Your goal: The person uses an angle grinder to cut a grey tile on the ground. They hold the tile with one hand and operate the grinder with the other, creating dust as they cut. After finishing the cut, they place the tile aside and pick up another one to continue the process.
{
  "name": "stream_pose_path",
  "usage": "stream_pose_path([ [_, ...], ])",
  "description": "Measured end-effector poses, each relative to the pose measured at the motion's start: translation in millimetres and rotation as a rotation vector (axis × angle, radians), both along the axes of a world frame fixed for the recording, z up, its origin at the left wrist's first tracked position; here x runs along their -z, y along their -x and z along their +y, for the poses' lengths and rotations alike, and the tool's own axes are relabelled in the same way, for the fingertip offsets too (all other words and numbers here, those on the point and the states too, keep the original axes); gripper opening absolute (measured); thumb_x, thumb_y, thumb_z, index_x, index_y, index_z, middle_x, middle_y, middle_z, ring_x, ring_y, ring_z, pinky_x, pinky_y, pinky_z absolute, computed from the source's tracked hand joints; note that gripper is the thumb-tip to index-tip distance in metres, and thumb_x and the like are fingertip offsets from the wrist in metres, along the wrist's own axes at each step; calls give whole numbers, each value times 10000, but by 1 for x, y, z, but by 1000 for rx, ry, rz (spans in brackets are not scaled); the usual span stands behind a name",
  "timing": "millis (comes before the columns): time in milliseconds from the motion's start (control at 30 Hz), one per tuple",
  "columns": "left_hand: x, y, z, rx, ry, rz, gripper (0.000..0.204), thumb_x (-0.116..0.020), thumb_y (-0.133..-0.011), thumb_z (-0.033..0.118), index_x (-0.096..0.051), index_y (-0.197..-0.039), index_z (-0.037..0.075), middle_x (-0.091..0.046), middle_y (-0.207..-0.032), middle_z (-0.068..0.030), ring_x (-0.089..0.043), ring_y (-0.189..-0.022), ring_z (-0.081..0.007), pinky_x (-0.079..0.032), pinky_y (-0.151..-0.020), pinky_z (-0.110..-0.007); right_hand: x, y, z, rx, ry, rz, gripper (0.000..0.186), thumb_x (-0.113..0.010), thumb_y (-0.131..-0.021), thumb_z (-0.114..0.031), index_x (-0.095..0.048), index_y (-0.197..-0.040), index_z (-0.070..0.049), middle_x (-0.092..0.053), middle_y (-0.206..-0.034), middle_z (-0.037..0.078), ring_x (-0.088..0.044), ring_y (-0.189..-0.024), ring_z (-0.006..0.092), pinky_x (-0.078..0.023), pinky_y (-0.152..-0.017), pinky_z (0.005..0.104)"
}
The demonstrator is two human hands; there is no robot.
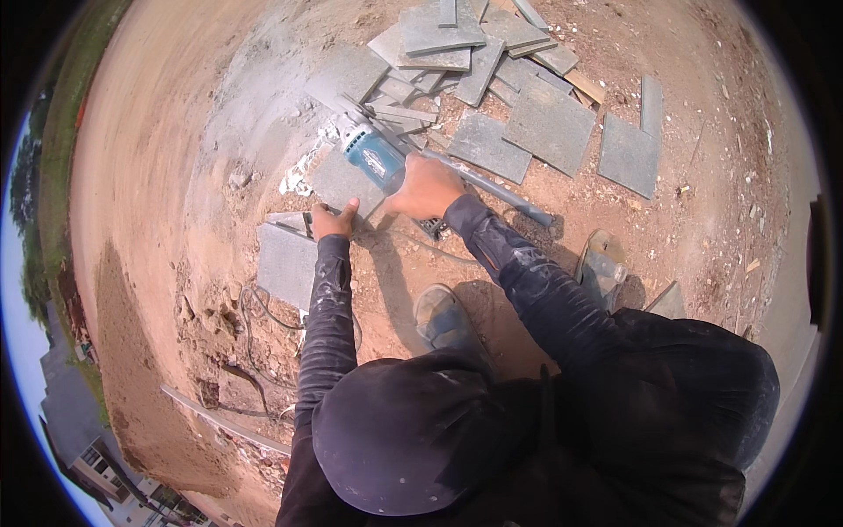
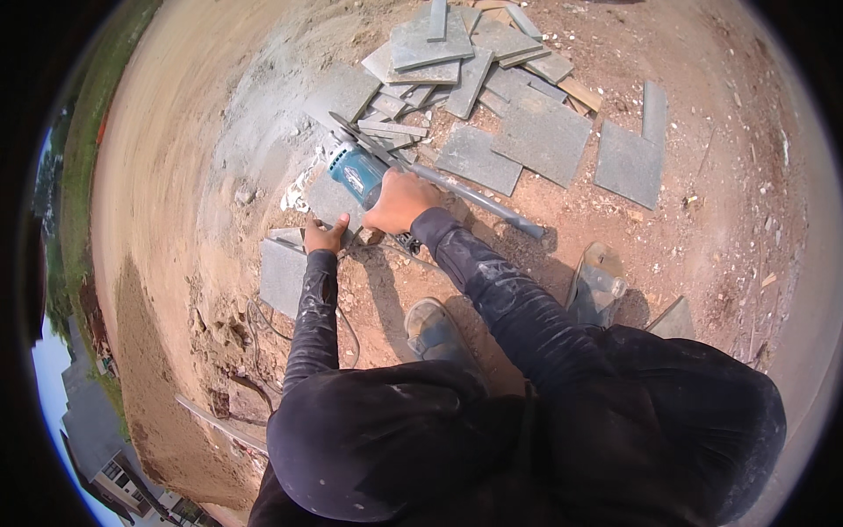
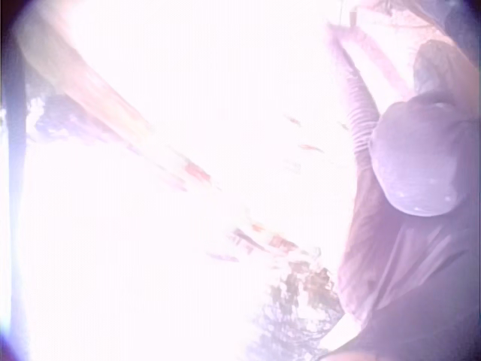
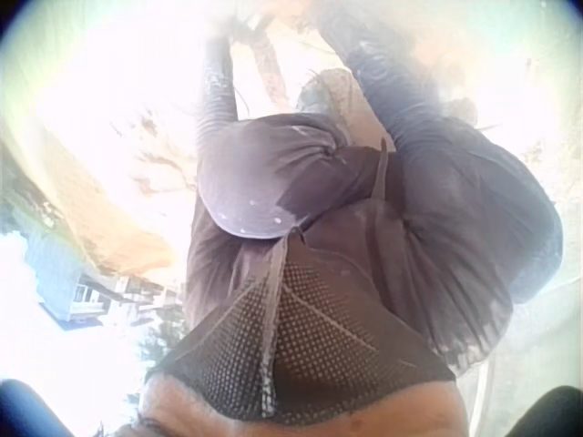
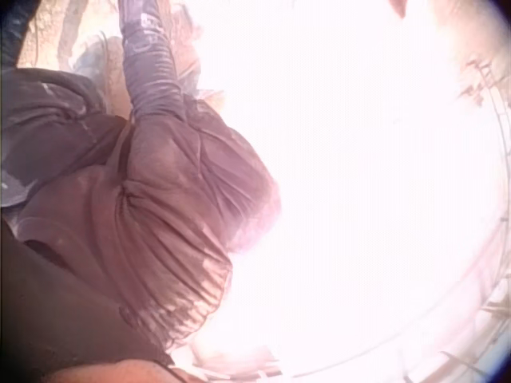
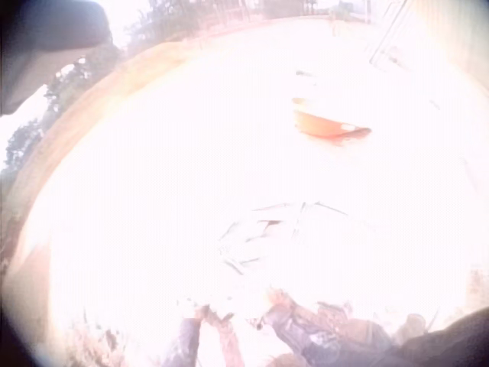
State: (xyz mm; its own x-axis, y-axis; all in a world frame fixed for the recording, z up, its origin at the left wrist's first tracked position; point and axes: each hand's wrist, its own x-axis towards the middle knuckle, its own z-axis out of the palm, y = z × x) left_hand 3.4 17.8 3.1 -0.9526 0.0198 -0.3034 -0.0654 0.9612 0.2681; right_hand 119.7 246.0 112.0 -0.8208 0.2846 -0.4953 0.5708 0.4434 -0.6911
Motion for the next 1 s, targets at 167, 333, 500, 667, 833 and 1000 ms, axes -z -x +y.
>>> stream_pose_path([
  [167, 22, 20, -30, 119, -61, 8, 912, -858, -606, 498, -535, -1211, -103, -632, -1119, -264, -608, -1083, -363, -466, -926, -400, 23, 33, -36, 3, 7, 63, 645, -751, -586, -348, -603, -1052, 74, -657, -1020, 251, -651, -971, 367, -518, -864, 410],
  [333, 37, 31, -43, -9, -278, -149, 745, -854, -653, 282, -544, -1216, -94, -654, -1087, -251, -650, -1011, -313, -514, -840, -362, 17, 51, -41, 5, 98, 17, 575, -740, -578, -270, -623, -1037, 57, -670, -1021, 233, -657, -985, 361, -531, -849, 390],
  [500, -7, 16, -7, -84, -313, -322, 747, -853, -652, 217, -528, -1246, -98, -652, -1106, -247, -663, -978, -273, -531, -791, -338, 19, 61, -39, 43, 113, -6, 590, -756, -562, -259, -629, -1047, 50, -672, -1036, 228, -664, -984, 341, -531, -861, 375],
  [667, 33, 31, -40, -36, -208, -160, 698, -850, -656, 229, -559, -1205, -86, -676, -1055, -218, -674, -940, -275, -535, -784, -345, 18, 70, -46, 41, 96, -1, 615, -753, -569, -280, -627, -1068, 57, -671, -1043, 225, -663, -983, 338, -532, -853, 369],
  [833, 20, 23, -23, -5, -138, -183, 684, -854, -644, 287, -591, -1174, -56, -689, -1036, -193, -677, -925, -300, -522, -806, -351, 30, 62, -45, 44, 84, -2, 550, -746, -572, -285, -666, -1007, 42, -674, -1029, 230, -662, -983, 338, -534, -844, 369],
  [1000, 16, 24, -24, -6, -180, -182, 701, -859, -633, 313, -594, -1172, -50, -687, -1030, -199, -679, -910, -298, -512, -796, -354, 25, 61, -45, 24, 94, -6, 486, -745, -559, -276, -699, -935, 28, -679, -1019, 224, -664, -981, 330, -534, -836, 367],
])
